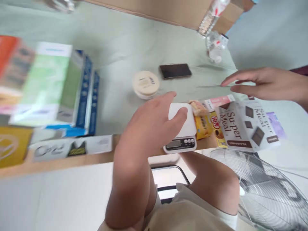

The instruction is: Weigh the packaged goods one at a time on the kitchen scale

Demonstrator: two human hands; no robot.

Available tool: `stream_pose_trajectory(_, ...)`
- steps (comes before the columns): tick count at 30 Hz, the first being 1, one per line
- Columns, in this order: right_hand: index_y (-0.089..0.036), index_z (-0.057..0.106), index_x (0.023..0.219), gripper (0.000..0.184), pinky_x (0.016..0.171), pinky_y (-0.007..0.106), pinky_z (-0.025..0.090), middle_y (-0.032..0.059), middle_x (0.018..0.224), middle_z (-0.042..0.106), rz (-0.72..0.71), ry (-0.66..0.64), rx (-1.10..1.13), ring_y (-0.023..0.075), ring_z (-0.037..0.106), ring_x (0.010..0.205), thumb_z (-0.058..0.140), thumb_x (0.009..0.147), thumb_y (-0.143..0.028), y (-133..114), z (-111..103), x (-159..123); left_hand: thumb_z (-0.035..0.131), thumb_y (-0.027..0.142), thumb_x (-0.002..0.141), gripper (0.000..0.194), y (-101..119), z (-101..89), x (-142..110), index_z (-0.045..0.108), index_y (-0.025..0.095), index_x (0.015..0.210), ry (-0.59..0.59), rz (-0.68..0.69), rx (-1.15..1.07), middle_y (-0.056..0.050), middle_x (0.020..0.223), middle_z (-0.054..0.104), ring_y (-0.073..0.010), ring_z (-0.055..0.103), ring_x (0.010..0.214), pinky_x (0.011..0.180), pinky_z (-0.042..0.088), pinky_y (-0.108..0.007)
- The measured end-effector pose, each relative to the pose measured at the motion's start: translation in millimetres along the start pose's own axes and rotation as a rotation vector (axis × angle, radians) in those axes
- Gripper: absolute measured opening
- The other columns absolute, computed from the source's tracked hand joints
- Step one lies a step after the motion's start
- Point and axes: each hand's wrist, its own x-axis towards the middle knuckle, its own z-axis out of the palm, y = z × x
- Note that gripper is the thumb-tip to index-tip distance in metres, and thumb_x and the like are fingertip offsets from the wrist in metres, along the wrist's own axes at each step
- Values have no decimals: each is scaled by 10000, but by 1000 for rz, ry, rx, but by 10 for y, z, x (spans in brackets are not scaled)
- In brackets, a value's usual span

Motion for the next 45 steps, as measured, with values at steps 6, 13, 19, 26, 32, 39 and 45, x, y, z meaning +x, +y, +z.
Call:
stream_pose_trajectory(6,-392,791,1074,346,768,480,582,38,1046,812,-659,-190,14,240,750,840,555,979,-626,-1689,304,-171,466,435,1037,310,-333,-601,-842,701,263,931,147,-179,42,-16,986,756,-271,743,1119,1002,585,-394)
stream_pose_trajectory(13,-295,723,1268,444,862,476,592,78,1294,762,-573,-269,24,330,740,1081,630,876,-483,-3172,1502,-458,448,360,995,460,-1025,-1050,-1529,389,205,566,247,-394,13,-28,656,516,-243,697,903,891,543,-427)
stream_pose_trajectory(19,-236,682,1186,446,758,452,548,120,1118,755,-342,-291,-41,348,701,982,711,808,-472,-3495,2172,-570,452,314,966,333,-1480,-1061,-1592,543,226,659,223,-396,-61,-70,839,677,-317,704,1134,1031,549,-475)
stream_pose_trajectory(26,-268,646,1174,383,811,486,567,117,1081,723,-358,-107,68,333,676,955,672,850,-470,-3147,1880,-813,372,178,935,276,-1393,-1111,-1711,608,230,801,188,-240,78,-63,1069,704,-300,656,1323,1167,476,-482)
stream_pose_trajectory(32,-311,618,1161,350,704,442,546,65,934,667,-89,236,132,277,634,798,702,872,-489,-2344,1552,-1626,420,313,1021,247,-791,-902,-1571,650,247,963,184,-38,116,-62,1011,706,-277,699,1083,1062,534,-464)
stream_pose_trajectory(39,-174,608,1251,556,958,563,532,134,1099,628,407,588,155,347,634,1075,690,823,-519,-1571,1850,-1784,440,404,1029,305,-322,-41,-586,691,250,1106,-241,139,214,-53,1288,754,-313,703,1239,1001,570,-420)
stream_pose_trajectory(45,-184,597,1251,461,976,553,527,152,1117,649,368,531,132,347,618,1105,646,874,-445,-1436,1874,-1424,416,426,1020,330,-168,298,-127,686,264,1121,-278,153,228,-51,1272,770,-290,715,1148,816,533,-378)
